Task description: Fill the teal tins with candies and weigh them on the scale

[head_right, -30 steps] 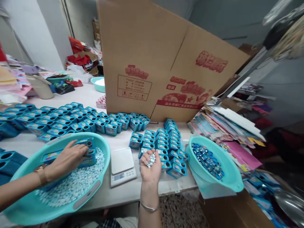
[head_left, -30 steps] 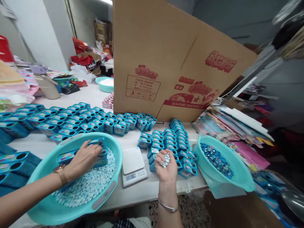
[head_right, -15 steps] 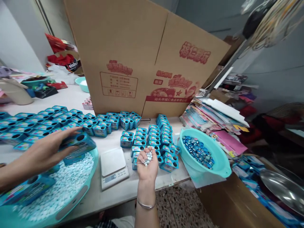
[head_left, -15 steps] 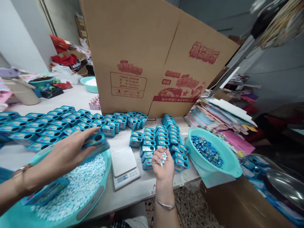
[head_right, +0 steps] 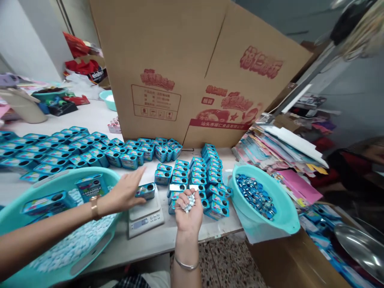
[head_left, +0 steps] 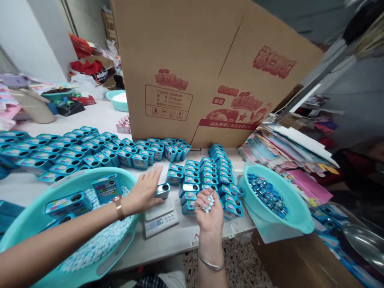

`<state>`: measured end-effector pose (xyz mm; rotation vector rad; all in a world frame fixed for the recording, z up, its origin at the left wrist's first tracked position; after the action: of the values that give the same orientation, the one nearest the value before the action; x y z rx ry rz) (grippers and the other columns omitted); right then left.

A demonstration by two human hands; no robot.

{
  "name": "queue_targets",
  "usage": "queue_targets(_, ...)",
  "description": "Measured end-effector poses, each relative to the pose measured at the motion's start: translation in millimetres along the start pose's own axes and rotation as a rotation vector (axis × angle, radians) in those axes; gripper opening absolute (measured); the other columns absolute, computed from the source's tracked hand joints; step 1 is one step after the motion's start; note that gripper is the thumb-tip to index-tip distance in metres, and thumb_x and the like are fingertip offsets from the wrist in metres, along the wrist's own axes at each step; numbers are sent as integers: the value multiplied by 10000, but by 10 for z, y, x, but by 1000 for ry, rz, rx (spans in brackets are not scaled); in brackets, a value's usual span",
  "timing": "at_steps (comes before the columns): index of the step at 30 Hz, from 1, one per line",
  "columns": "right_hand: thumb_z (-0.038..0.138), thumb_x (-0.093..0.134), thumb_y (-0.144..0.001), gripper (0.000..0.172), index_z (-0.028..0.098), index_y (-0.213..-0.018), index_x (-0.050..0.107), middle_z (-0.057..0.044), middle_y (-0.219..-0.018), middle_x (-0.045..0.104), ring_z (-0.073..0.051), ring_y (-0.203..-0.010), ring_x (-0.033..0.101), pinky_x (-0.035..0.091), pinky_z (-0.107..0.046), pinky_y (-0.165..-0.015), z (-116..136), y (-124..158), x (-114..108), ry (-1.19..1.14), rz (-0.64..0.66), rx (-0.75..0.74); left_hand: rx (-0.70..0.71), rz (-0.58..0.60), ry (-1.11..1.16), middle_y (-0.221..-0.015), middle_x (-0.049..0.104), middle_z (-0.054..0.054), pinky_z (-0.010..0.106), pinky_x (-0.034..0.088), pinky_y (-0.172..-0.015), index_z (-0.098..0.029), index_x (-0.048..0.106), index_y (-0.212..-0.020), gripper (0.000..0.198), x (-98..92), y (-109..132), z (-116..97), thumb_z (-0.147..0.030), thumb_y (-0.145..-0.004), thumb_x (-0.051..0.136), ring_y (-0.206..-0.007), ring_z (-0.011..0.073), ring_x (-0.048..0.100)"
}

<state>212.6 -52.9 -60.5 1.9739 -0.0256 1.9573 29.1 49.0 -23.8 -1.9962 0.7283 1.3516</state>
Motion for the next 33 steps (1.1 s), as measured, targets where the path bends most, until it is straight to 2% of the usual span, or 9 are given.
queue_targets(2,225,380,-908,113,200,-823,450,57,-648,463,-47,-455,410,342,-158,-396,-14,-49,-21,-4,-9,14,-23,-109,38,-1507,149,200,475,266,-1069,-158,-65,-1448,1139,-277,68,119,-542,-671,673,-1363,340,214)
queue_targets(3,225,388,-905,102,200,-830,452,56,-659,476,-44,-457,415,348,-157,-399,-29,-80,-34,0,-14,20,-39,-151,57,-1515,124,191,479,253,-1083,-165,-81,-1449,1140,-395,114,189,-572,-681,655,-1374,337,187)
queue_targets(5,225,398,-901,93,201,-830,452,57,-668,486,-41,-455,414,354,-157,-401,-72,-150,-58,28,-25,31,-79,-179,95,-1516,147,166,491,259,-1087,-193,-73,-1454,1083,-533,225,332,-584,-719,619,-1372,332,199)
queue_targets(7,225,394,-901,102,201,-821,452,60,-652,470,-43,-448,407,341,-155,-390,-126,-218,-70,67,-38,42,-107,-157,126,-1509,183,149,502,281,-1078,-218,-46,-1457,1042,-544,340,445,-580,-733,611,-1360,333,231)
queue_targets(13,219,375,-904,127,198,-808,455,71,-613,420,-44,-430,367,302,-153,-376,-244,-364,20,170,-31,38,-128,-81,170,-1502,184,155,517,303,-1061,-227,-35,-1457,1031,-335,489,565,-600,-734,599,-1351,346,237)
queue_targets(21,223,466,-863,59,202,-810,452,82,-609,415,-38,-432,359,300,-157,-389,-438,-568,94,239,-8,70,-15,-51,207,-1459,277,167,500,294,-1054,-216,58,-1452,938,-145,282,372,-552,-761,596,-1321,331,285)
queue_targets(27,219,469,-861,39,208,-826,456,84,-610,420,-39,-435,353,301,-146,-378,-494,-645,167,279,33,64,-44,118,93,-1336,459,142,557,188,-1059,-211,287,-1375,781,165,73,175,-386,-718,673,-1265,327,356)
queue_targets(30,218,487,-849,53,208,-808,454,86,-603,409,-36,-429,348,296,-142,-375,-432,-623,180,298,28,18,-50,183,51,-1184,575,119,559,185,-1048,-210,421,-1270,616,333,28,175,-323,-717,666,-1144,304,479)
queue_targets(33,236,516,-830,63,208,-802,466,87,-600,417,-34,-427,359,308,-143,-382,-384,-605,138,314,9,-14,-73,189,96,-1074,631,91,545,196,-1044,-214,515,-1138,423,414,14,213,-267,-734,628,-1050,275,549)
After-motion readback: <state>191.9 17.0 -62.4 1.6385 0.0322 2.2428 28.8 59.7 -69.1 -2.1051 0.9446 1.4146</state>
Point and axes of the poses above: each hand's wrist, its own y-axis away from the middle knuckle, its own x-axis out of the palm, z = x × y, the point moved 6 cm from there along -y, towards the middle knuckle
